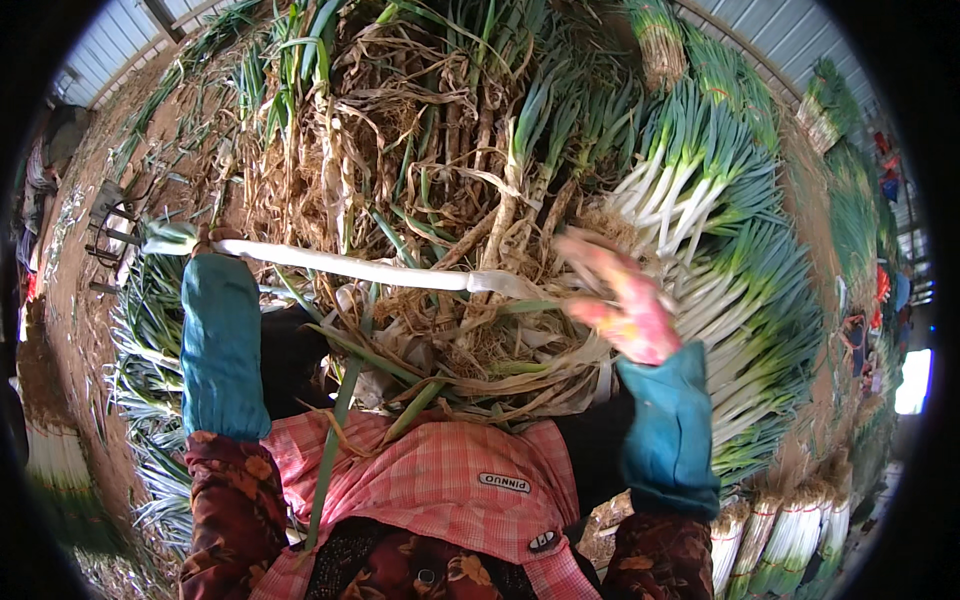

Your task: The person sits on the ground and repeatedly cleans leeks by hand. They peel away outer layers and trim the root ends, then place the cleaned leeks into a pile.

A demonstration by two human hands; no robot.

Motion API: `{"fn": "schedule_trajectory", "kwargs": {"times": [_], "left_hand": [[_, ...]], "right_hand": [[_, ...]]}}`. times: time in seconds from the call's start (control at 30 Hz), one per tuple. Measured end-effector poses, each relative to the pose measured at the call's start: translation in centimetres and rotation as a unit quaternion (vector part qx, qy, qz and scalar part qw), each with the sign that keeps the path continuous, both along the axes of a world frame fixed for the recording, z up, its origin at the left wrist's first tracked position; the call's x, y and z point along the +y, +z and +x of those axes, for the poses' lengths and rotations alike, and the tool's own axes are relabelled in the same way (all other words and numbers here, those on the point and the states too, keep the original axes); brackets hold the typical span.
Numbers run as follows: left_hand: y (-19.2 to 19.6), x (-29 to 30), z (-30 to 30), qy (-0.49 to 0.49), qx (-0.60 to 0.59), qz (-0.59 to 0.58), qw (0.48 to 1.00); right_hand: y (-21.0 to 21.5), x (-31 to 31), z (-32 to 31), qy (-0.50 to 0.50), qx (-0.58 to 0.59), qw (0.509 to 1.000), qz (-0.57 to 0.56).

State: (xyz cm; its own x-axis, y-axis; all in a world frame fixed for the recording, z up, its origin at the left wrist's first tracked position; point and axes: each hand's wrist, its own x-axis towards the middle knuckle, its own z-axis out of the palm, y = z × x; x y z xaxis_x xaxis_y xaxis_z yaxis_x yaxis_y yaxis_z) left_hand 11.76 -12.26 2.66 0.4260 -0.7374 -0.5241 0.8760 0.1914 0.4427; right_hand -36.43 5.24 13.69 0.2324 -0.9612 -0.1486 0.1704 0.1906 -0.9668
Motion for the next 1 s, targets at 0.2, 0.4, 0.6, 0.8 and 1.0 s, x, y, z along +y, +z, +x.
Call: {"fn": "schedule_trajectory", "kwargs": {"times": [0.2, 0.4, 0.6, 0.8, 1.0], "left_hand": [[1.6, -0.1, -2.0, -0.018, -0.059, 0.028, 0.998], [0.7, 2.3, 3.6, 0.066, -0.122, 0.061, 0.988], [0.2, 1.9, 3.4, 0.086, -0.122, 0.064, 0.987], [0.2, 0.4, -5.9, -0.031, -0.082, 0.066, 0.994], [5.8, 1.4, -21.2, -0.277, -0.150, 0.054, 0.948]], "right_hand": [[-4.7, 0.6, 9.1, 0.032, -0.270, 0.885, 0.379], [-1.0, 9.5, 3.7, 0.287, -0.108, 0.949, 0.066], [0.2, 8.9, -3.8, 0.169, 0.804, 0.570, -0.003], [-1.5, -2.8, 4.8, -0.132, 0.640, 0.666, -0.360], [-10.8, -2.6, -1.2, -0.401, -0.115, 0.904, 0.095]]}}
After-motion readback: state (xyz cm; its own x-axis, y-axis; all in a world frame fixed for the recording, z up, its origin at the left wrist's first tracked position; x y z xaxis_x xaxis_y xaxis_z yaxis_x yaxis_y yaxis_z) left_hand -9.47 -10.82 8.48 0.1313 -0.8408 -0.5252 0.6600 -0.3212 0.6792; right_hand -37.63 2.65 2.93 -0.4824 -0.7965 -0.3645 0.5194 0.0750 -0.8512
